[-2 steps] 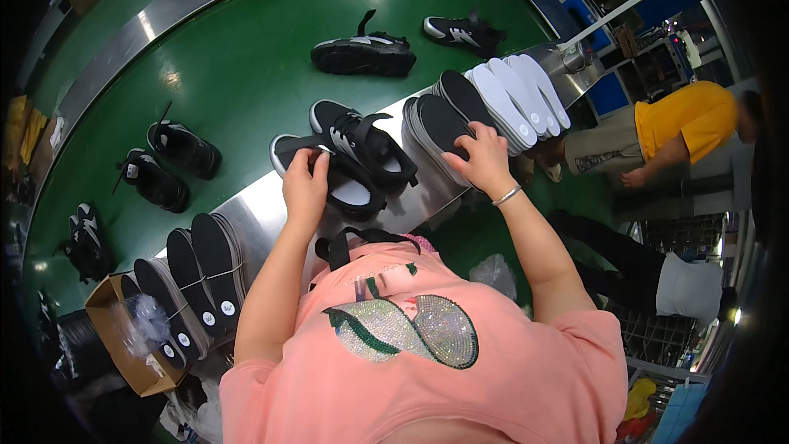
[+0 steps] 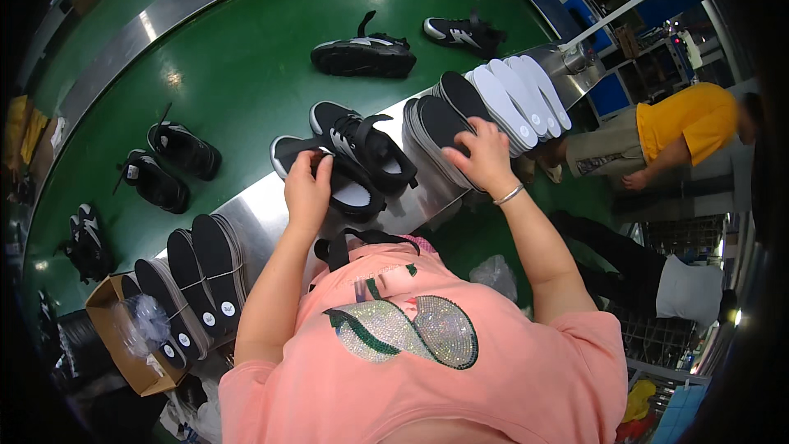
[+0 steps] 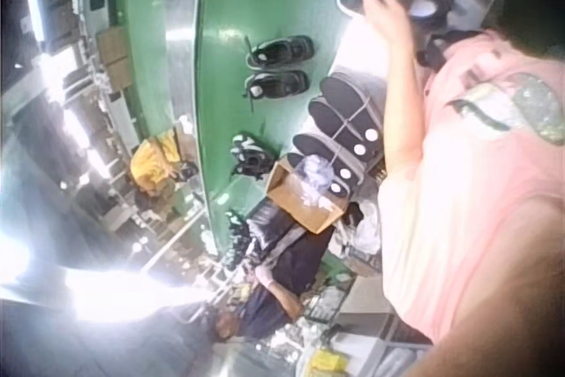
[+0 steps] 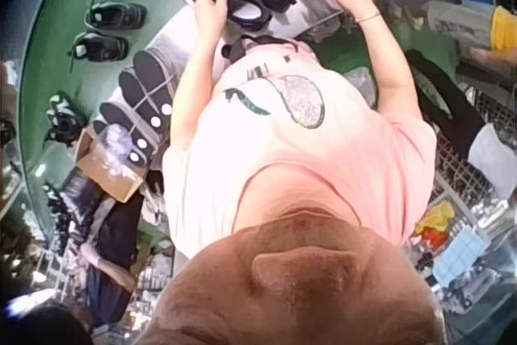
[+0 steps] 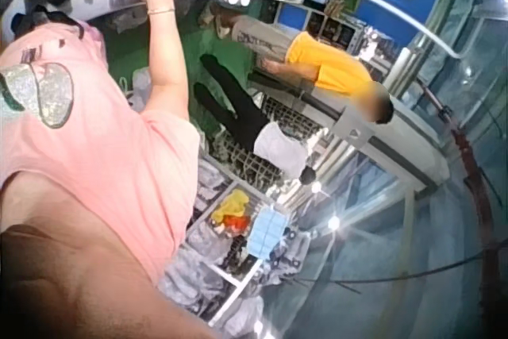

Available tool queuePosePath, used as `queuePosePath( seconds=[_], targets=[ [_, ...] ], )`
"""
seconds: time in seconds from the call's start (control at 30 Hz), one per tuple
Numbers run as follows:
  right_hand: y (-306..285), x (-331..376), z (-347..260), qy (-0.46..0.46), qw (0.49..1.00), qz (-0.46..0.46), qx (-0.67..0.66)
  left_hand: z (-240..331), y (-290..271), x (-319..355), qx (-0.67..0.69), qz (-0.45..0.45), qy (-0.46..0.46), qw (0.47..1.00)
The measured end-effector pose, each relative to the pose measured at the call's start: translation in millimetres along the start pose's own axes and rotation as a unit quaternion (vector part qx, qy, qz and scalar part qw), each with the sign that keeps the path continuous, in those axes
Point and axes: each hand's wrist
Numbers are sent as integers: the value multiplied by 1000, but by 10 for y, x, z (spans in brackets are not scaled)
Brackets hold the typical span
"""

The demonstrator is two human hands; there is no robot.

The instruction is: The person picks up bags containing insoles from the floor, then stands at a workstation and places the insoles into a series of shoes arranged on a conveyor belt.

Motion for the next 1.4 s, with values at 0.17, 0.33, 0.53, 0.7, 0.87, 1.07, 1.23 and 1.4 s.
queuePosePath(
  seconds=[0.17, 0.33, 0.53, 0.7, 0.87, 1.07, 1.23, 1.4],
  targets=[
    [-47, -758, 202, -40, 977, -13, -210, 295, 24, 153, -167, 95, 244, 951],
    [450, -1669, 550, 5, 976, -71, -205, 532, 142, 182, -227, -4, 342, 912],
    [1167, -2523, 821, 32, 953, -164, -252, 469, 238, 178, -268, -59, 316, 909],
    [1262, -2769, 891, 63, 870, -390, -295, 543, 232, 176, -285, -74, 289, 911],
    [1045, -2676, 716, -79, 939, -291, -166, 623, 237, 169, -289, -80, 255, 919],
    [767, -2233, 1273, -86, 987, -92, 98, 712, 268, 106, -300, -82, 251, 916],
    [511, -2180, 1753, -179, 980, -86, -8, 699, 299, 140, -304, -73, 240, 919],
    [447, -2428, 1849, -297, 949, -87, -55, 725, 320, 110, -318, -81, 236, 915]
  ],
)
Point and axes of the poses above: each hand's wrist, its own x-axis away from the middle knuckle, its own y-axis out of the palm, z = x × y, and after that the axes turned 14 degrees about -x, right-handed
